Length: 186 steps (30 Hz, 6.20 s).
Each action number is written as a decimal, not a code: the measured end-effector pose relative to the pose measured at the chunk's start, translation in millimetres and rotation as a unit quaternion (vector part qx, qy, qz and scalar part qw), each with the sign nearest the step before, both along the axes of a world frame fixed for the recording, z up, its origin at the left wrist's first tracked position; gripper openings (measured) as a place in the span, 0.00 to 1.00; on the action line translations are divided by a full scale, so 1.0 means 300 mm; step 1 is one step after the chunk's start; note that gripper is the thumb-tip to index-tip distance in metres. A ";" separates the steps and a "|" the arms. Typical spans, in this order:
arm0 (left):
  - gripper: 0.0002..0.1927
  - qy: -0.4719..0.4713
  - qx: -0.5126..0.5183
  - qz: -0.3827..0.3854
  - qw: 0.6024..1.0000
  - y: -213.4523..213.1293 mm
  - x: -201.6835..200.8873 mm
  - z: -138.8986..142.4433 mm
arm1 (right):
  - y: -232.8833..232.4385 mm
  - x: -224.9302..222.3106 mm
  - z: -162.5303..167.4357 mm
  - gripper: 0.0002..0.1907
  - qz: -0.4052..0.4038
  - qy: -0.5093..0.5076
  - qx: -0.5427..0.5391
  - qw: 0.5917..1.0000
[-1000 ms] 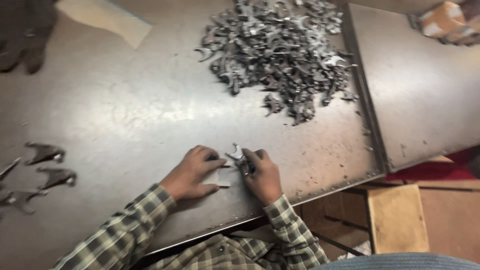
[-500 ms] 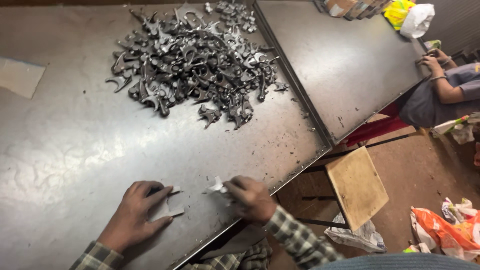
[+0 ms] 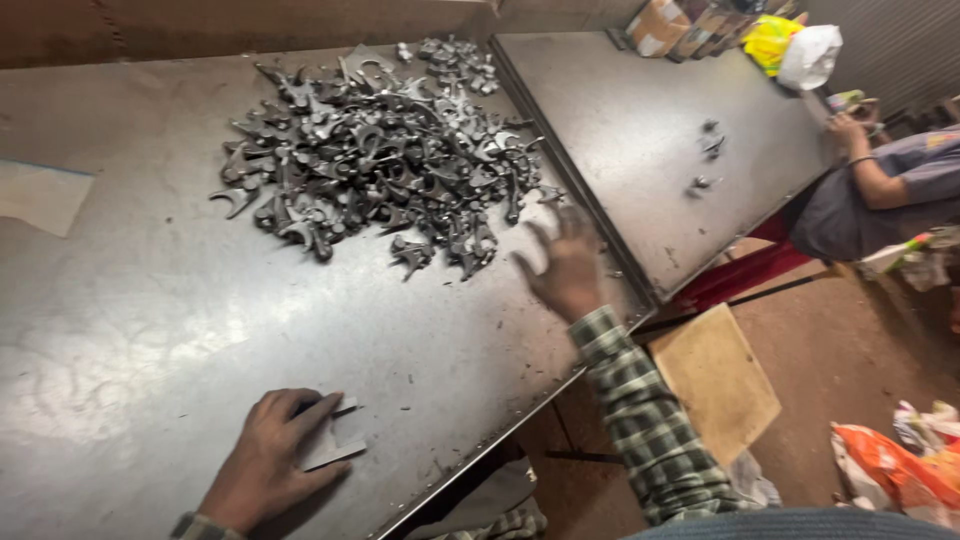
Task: The person repeatedly picks small metal castings from a pile on a metal table, rubs each against a small abrasive block, and places the finished pieces to the left. The process continues throughout the clip with consistent hand movements and no visible change in the pile size.
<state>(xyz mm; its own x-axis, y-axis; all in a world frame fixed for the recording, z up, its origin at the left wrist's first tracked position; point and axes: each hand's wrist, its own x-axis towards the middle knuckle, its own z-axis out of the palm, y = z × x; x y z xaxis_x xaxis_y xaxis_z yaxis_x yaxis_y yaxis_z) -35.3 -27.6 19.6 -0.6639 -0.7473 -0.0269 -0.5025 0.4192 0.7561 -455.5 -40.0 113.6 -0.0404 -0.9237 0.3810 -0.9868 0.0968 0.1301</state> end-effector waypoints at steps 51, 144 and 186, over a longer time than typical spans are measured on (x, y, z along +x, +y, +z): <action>0.36 0.070 -0.054 -0.010 0.996 -0.011 0.080 -0.001 | 0.235 0.551 -0.227 0.18 0.010 -0.356 0.016 0.934; 0.37 0.063 -0.066 -0.015 0.996 -0.001 0.143 -0.008 | 0.272 0.736 -0.261 0.17 0.251 -0.352 0.136 0.891; 0.38 0.043 -0.054 -0.008 0.998 -0.015 0.129 -0.019 | 0.270 0.699 -0.327 0.16 0.184 -0.409 0.087 0.890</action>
